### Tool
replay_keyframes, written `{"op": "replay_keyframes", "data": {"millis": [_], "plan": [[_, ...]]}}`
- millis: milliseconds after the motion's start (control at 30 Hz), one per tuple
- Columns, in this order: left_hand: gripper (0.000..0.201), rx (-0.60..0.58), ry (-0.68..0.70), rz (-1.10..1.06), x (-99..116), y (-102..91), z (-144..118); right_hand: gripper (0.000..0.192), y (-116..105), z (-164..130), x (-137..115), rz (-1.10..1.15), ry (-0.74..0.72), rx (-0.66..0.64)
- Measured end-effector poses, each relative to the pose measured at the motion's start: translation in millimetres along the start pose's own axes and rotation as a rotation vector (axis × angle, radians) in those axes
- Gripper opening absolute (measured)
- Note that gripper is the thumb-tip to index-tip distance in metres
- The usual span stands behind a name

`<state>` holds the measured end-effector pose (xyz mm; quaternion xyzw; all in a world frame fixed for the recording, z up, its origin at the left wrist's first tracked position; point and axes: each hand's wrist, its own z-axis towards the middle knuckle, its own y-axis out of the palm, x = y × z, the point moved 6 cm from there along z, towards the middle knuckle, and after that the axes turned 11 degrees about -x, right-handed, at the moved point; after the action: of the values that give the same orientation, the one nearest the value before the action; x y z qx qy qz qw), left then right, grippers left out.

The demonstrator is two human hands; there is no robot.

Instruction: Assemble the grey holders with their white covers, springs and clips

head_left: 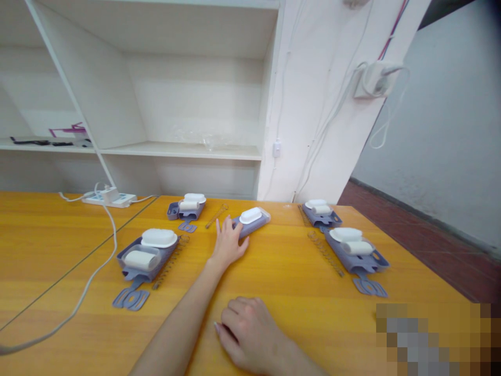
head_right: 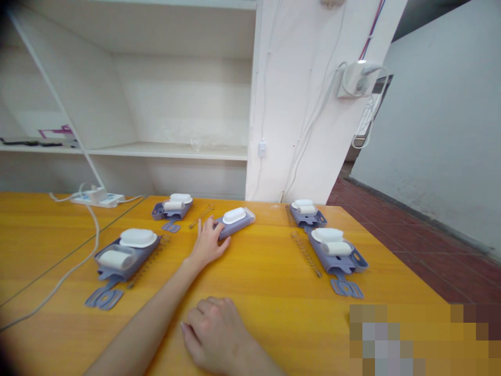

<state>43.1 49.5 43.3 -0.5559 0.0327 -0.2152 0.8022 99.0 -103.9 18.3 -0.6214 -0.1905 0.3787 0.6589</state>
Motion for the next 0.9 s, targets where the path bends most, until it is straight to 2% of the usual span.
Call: {"op": "replay_keyframes", "data": {"millis": [133, 233, 367, 533, 700, 800, 900], "plan": [[0.038, -0.061, 0.087, -0.074, -1, 4.7, 0, 0.019, 0, 0, 0, -0.008, 0.003, 0.003], [0.038, -0.059, 0.130, -0.062, 4, 8.1, 4, 0.018, 0, -1, 0, -0.012, -0.002, 0.009], [0.034, -0.047, 0.116, 0.009, 12, 14.4, 15, 0.018, 0, -2, 0, -0.012, -0.009, 0.013], [0.049, -0.090, 0.130, 0.085, 19, 24.3, 26, 0.017, 2, -1, 0, -0.008, -0.018, 0.020], [0.041, -0.123, 0.205, 0.067, 27, 27.9, 24, 0.017, 1, -1, 0, 0.003, -0.012, 0.023], [0.041, -0.137, 0.194, 0.095, 30, 30.6, 23, 0.017, -1, -1, -1, 0.001, -0.017, 0.023], [0.047, -0.149, 0.112, 0.088, 29, 36.0, 27, 0.016, -1, -1, -1, -0.001, -0.021, 0.022]]}}
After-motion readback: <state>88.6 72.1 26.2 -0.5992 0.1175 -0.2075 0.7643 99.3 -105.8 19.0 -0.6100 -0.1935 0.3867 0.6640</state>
